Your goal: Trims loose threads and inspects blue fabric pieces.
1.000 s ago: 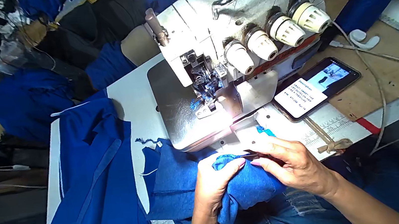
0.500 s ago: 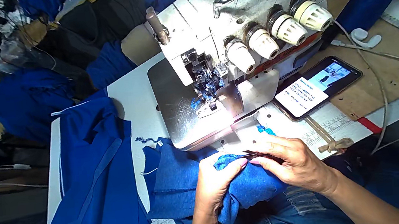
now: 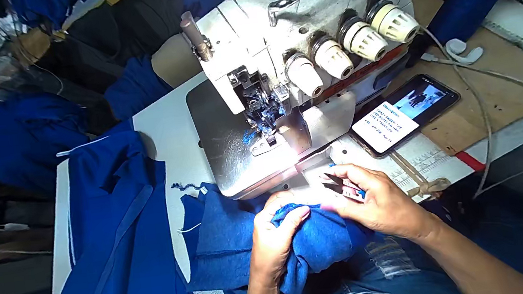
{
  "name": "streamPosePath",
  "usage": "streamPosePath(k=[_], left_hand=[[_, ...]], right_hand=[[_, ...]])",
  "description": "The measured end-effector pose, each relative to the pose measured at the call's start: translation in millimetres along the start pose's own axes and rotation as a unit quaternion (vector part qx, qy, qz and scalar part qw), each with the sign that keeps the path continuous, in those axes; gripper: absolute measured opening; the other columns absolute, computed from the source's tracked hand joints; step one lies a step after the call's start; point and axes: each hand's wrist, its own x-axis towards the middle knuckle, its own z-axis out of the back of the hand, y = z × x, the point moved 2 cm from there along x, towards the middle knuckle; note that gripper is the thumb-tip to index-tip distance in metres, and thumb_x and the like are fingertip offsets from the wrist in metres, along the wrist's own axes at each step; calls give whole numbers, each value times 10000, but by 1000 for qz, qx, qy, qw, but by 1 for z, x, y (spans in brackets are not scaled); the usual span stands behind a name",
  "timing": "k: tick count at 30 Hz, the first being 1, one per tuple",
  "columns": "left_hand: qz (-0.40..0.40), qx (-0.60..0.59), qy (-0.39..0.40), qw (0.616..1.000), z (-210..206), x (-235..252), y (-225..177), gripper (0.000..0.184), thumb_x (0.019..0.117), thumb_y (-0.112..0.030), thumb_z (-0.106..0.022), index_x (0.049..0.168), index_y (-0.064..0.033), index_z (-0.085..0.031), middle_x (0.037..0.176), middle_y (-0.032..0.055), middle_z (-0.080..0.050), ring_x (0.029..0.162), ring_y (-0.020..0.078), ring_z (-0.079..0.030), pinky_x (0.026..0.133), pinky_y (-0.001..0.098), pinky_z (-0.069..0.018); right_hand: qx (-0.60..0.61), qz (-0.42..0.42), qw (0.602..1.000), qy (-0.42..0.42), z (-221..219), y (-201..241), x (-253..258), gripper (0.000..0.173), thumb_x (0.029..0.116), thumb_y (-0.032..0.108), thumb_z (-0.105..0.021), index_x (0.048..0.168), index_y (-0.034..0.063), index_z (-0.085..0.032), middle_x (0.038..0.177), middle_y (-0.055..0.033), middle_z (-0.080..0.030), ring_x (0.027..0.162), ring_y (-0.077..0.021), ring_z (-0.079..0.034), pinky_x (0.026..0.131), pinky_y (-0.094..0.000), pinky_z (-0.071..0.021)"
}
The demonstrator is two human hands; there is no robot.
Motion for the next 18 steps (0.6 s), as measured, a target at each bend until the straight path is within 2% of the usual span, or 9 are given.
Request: streamPosePath(k=[2,4,6,9,11,12,14,16,18], left_hand=[[-11,-6,22,1000,0,0,-1,128,956,-101,-679,1057,-62,-746,1083,99,-734,1034,174,-697,923,320,-579],[-1,22,0,1000,-3,-1,-4,99,965,-67,-637,1023,-85,-716,959,42,-716,887,100,-685,810,250,-579],[-7,40,-16,999,-6,-1,-7,107,964,-47,-624,1016,-96,-704,942,16,-694,856,81,-670,787,236,-574],[-21,49,8,999,-10,1,-11,87,994,-71,-589,1035,-119,-649,993,8,-650,928,91,-640,833,252,-554],[-8,29,46,999,-12,0,-11,118,991,-130,-631,1108,-123,-641,1010,0,-665,945,83,-649,851,249,-554],[9,16,54,998,-13,-1,-10,209,928,-150,-716,1126,-122,-653,1006,-6,-682,937,71,-660,837,235,-562],[39,18,32,999,-14,-2,-9,333,742,-126,-866,1043,-93,-725,943,8,-733,874,69,-697,780,223,-588],[32,32,14,999,-16,-2,-9,216,732,-95,-886,894,-68,-746,851,26,-736,796,76,-698,732,230,-589],[27,38,5,999,-16,-2,-8,146,758,-91,-870,831,-64,-747,816,34,-733,765,81,-697,717,233,-590]], right_hand=[[-8,-53,997,64,7,1,0,309,809,389,-806,1017,163,-764,780,121,-671,664,66,-570,582,-130,-482],[-10,-86,990,115,12,4,-1,178,842,325,-778,835,154,-730,669,107,-599,590,55,-511,523,-141,-411],[-2,-90,988,125,15,9,-2,150,863,286,-752,825,141,-746,749,91,-611,686,47,-535,598,-127,-434],[83,-110,984,109,13,17,-5,110,896,211,-737,844,115,-737,872,58,-625,788,28,-573,684,-117,-475],[113,-122,981,96,10,20,-6,74,907,157,-709,857,109,-736,822,63,-650,755,33,-593,672,-121,-486],[124,-136,979,89,8,19,-6,74,919,142,-707,857,107,-728,781,61,-660,714,30,-597,644,-128,-484],[142,-166,972,81,5,17,-6,85,928,146,-716,851,110,-718,720,52,-653,655,13,-586,604,-149,-469],[154,-175,970,72,5,15,-8,61,912,158,-733,863,125,-746,726,64,-668,652,20,-590,604,-147,-476],[165,-178,969,54,3,14,-11,30,884,156,-763,876,128,-754,717,65,-663,628,14,-572,578,-145,-460]])
